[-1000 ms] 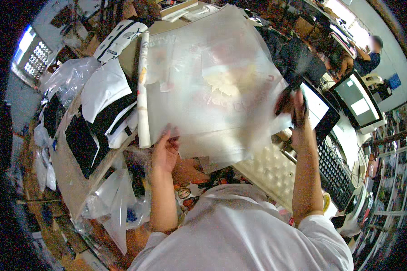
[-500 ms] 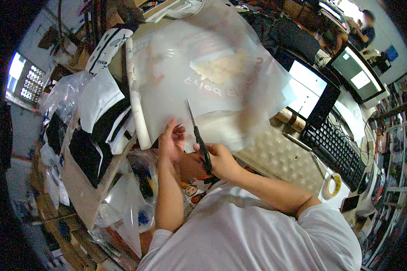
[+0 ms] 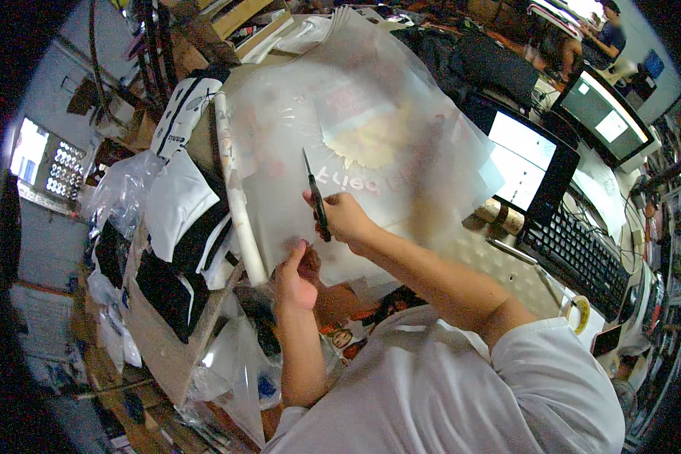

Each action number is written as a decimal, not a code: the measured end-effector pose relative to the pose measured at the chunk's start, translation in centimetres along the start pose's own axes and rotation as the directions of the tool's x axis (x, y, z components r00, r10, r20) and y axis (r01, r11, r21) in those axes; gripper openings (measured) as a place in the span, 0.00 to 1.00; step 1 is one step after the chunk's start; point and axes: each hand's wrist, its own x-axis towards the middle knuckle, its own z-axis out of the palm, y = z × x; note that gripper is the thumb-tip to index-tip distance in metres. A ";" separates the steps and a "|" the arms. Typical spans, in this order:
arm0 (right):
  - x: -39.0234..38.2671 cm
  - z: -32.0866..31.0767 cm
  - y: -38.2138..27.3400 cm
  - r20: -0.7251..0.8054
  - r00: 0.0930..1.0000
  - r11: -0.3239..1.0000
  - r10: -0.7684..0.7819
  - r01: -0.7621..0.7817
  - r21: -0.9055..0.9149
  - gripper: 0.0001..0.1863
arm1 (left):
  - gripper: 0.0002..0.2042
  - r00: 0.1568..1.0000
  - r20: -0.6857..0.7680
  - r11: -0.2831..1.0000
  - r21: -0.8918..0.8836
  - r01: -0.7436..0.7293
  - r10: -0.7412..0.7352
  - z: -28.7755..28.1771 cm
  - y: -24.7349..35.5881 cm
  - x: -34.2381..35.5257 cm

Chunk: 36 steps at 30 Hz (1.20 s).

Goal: The person uses scissors to cut a large sheet of translucent material with printed graphics. They repeatedly trim the edges and cut out specific shapes from the sheet while working at a cluttered desk in a workshop.

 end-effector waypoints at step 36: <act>35.3 -1.9 -16.9 -0.143 0.936 0.859 -0.323 0.226 -0.460 0.25 | 0.08 0.906 0.385 0.797 -0.484 0.361 -0.176 -7.4 -1.9 -0.3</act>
